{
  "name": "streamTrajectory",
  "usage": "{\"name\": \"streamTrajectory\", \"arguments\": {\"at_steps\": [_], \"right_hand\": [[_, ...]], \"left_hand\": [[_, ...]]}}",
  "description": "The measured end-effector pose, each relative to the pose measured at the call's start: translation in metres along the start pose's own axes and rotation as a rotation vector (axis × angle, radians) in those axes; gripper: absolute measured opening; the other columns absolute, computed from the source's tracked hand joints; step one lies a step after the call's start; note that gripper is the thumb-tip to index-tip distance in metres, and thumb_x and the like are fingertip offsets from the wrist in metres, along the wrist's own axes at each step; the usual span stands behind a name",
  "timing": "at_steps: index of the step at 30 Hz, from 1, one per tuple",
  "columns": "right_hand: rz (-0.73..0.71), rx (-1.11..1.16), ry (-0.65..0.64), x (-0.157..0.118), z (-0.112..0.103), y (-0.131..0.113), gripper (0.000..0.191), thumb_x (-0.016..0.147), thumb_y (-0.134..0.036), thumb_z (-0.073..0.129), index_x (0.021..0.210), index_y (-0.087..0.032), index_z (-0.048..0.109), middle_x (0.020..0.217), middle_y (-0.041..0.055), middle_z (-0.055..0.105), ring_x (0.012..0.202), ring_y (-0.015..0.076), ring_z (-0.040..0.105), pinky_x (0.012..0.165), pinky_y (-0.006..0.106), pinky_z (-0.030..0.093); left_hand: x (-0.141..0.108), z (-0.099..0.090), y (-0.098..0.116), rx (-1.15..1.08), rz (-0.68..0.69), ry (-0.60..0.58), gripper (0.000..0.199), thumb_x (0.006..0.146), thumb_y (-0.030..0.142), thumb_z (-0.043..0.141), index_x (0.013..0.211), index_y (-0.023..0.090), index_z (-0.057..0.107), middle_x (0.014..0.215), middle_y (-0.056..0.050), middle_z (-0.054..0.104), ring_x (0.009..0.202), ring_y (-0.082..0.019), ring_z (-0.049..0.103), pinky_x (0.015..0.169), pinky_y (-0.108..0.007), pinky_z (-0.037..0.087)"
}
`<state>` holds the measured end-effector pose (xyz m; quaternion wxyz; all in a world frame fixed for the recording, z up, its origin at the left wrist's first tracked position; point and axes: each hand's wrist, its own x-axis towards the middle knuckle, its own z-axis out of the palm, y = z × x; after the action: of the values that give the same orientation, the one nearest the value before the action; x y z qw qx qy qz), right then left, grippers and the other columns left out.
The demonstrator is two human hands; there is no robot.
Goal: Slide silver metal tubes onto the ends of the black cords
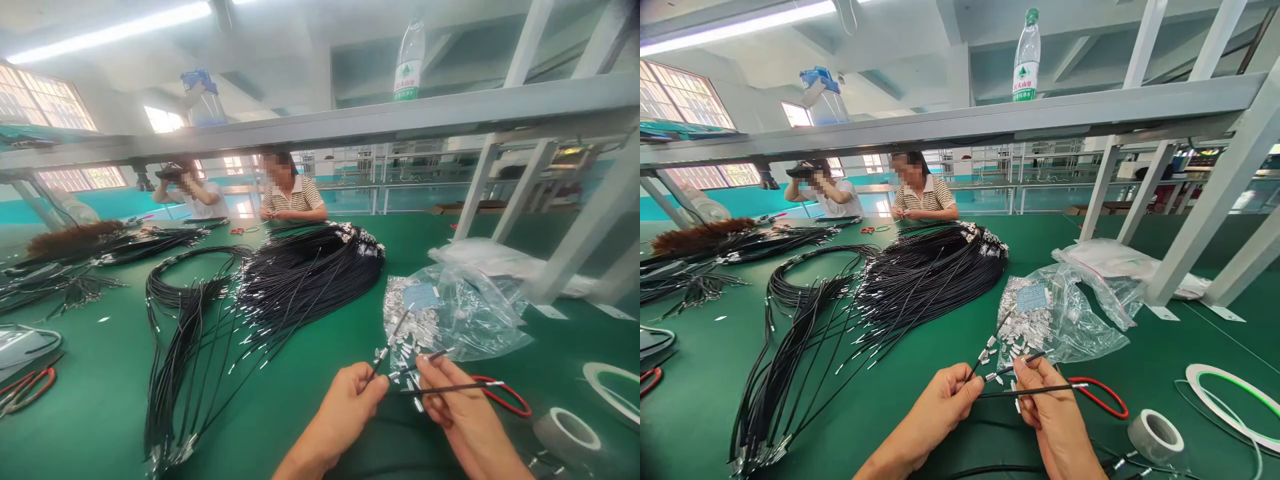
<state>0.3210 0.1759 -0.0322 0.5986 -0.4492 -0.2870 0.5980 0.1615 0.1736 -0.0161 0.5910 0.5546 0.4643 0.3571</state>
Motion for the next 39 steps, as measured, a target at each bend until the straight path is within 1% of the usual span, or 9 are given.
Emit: {"name": "streamTrajectory", "arguments": {"at_steps": [3, 7, 10, 15, 20, 23, 28, 36, 39], "right_hand": [[-0.038, 0.003, -0.006, -0.002, 0.0, 0.002, 0.048, 0.063, -0.049, 0.082, 0.074, -0.016, 0.05, 0.051, -0.0069, 0.032, 0.046, 0.0026, 0.025, 0.041, 0.012, 0.017], [0.129, 0.201, 0.021, -0.001, -0.005, 0.008, 0.055, 0.055, -0.042, 0.089, 0.083, -0.02, 0.046, 0.054, -0.0087, 0.033, 0.044, 0.0033, 0.024, 0.039, 0.014, 0.018], [0.192, 0.167, -0.079, 0.0, -0.007, 0.009, 0.053, 0.057, -0.044, 0.087, 0.084, -0.019, 0.048, 0.054, -0.0092, 0.029, 0.045, 0.0032, 0.019, 0.04, 0.015, 0.014], [0.06, -0.34, -0.163, 0.013, -0.024, -0.007, 0.063, 0.066, -0.058, 0.073, 0.108, -0.015, 0.054, 0.048, -0.0106, 0.023, 0.043, 0.0054, 0.016, 0.043, 0.019, 0.009], [-0.216, -0.907, -0.178, 0.036, -0.055, -0.022, 0.039, 0.076, -0.056, 0.055, 0.078, -0.017, 0.058, 0.054, -0.0004, 0.047, 0.05, 0.013, 0.04, 0.049, 0.024, 0.026], [-0.219, -1.243, -0.276, 0.038, -0.058, -0.02, 0.029, 0.082, -0.045, 0.046, 0.073, -0.02, 0.056, 0.061, 0.0023, 0.057, 0.059, 0.0186, 0.051, 0.055, 0.028, 0.031], [-0.143, -1.639, -0.255, 0.033, -0.051, -0.009, 0.011, 0.084, -0.03, 0.046, 0.084, -0.02, 0.051, 0.071, 0.0039, 0.061, 0.073, 0.0237, 0.055, 0.062, 0.031, 0.028], [-0.222, -1.28, -0.256, 0.041, -0.056, -0.004, 0.023, 0.082, -0.041, 0.033, 0.075, -0.021, 0.041, 0.062, 0.0033, 0.051, 0.062, 0.02, 0.047, 0.061, 0.032, 0.028], [-0.12, -1.055, -0.292, 0.036, -0.05, -0.013, 0.033, 0.083, -0.053, 0.035, 0.077, -0.021, 0.039, 0.063, 0.0004, 0.048, 0.052, 0.0134, 0.037, 0.053, 0.028, 0.026]], "left_hand": [[-0.002, 0.001, 0.002, -0.007, -0.014, -0.062, 0.039, 0.08, 0.052, 0.056, 0.069, 0.02, 0.037, 0.052, 0.011, 0.029, 0.047, -0.005, 0.02, 0.046, -0.023, 0.015], [-0.003, 0.004, -0.002, 0.012, -0.019, -0.102, 0.04, 0.079, 0.053, 0.057, 0.069, 0.019, 0.04, 0.056, 0.009, 0.035, 0.049, -0.005, 0.025, 0.045, -0.023, 0.016], [-0.002, 0.005, -0.003, -0.024, -0.002, -0.075, 0.04, 0.078, 0.053, 0.058, 0.068, 0.019, 0.038, 0.054, 0.01, 0.033, 0.049, -0.005, 0.024, 0.045, -0.023, 0.016], [-0.001, -0.001, 0.001, -0.037, 0.014, 0.008, 0.039, 0.08, 0.051, 0.056, 0.068, 0.02, 0.038, 0.052, 0.011, 0.028, 0.047, -0.005, 0.018, 0.044, -0.023, 0.014], [-0.001, -0.009, 0.003, -0.035, -0.005, 0.103, 0.039, 0.082, 0.053, 0.053, 0.07, 0.019, 0.039, 0.05, 0.012, 0.028, 0.045, -0.004, 0.016, 0.044, -0.022, 0.014], [-0.001, -0.009, 0.004, -0.027, -0.011, 0.102, 0.039, 0.082, 0.055, 0.053, 0.07, 0.019, 0.042, 0.05, 0.012, 0.028, 0.045, -0.004, 0.016, 0.044, -0.022, 0.014], [-0.001, -0.007, 0.005, 0.001, -0.015, 0.106, 0.04, 0.08, 0.055, 0.053, 0.069, 0.019, 0.041, 0.05, 0.012, 0.028, 0.044, -0.004, 0.016, 0.044, -0.022, 0.014], [0.004, -0.01, 0.001, 0.055, -0.028, 0.15, 0.045, 0.076, 0.063, 0.052, 0.07, 0.02, 0.039, 0.05, 0.012, 0.028, 0.044, -0.004, 0.016, 0.043, -0.022, 0.013], [0.006, -0.012, 0.001, 0.054, -0.038, 0.163, 0.05, 0.073, 0.068, 0.051, 0.07, 0.02, 0.038, 0.05, 0.012, 0.027, 0.044, -0.004, 0.015, 0.043, -0.022, 0.012]]}}
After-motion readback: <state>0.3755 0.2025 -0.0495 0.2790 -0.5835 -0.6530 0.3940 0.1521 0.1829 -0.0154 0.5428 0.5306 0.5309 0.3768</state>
